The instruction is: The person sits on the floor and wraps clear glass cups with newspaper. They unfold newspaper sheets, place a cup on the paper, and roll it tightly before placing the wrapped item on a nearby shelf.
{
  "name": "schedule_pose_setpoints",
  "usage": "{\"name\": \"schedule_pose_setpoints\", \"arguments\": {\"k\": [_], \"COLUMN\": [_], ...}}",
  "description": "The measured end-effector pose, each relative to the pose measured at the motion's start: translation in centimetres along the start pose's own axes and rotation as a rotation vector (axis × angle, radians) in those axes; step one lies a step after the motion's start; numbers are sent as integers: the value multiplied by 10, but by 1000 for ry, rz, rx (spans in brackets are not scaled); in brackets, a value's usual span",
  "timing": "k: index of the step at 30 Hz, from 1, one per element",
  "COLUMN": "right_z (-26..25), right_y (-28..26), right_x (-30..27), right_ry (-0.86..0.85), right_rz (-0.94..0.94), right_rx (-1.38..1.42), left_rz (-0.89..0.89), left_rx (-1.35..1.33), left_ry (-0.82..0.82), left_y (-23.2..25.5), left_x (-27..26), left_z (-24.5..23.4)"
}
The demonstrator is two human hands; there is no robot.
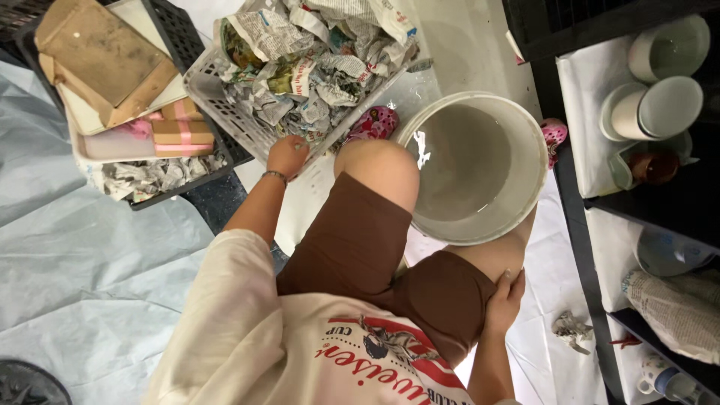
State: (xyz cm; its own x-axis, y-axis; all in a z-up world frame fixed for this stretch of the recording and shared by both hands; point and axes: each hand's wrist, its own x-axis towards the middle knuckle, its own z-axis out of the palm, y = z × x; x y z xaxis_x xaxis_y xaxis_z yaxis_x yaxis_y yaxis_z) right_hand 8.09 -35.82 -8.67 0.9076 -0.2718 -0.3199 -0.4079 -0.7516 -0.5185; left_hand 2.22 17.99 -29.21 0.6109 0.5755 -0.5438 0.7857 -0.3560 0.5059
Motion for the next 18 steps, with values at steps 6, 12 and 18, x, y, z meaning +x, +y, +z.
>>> {"name": "schedule_pose_setpoints", "arguments": {"k": [6, 12, 18], "right_z": [1, 0, 3], "right_y": [-14, -21, -20], "right_x": [2, 7, 11], "right_ry": [45, 96, 116], "right_rz": [73, 111, 115], "right_rx": [0, -98, -82], "left_rz": [-56, -111, 54], "left_rx": [199, 348, -1], "left_ry": [-121, -199, 8], "left_y": [17, 42, 43], "left_x": [51, 75, 81], "left_z": [16, 27, 40]}}
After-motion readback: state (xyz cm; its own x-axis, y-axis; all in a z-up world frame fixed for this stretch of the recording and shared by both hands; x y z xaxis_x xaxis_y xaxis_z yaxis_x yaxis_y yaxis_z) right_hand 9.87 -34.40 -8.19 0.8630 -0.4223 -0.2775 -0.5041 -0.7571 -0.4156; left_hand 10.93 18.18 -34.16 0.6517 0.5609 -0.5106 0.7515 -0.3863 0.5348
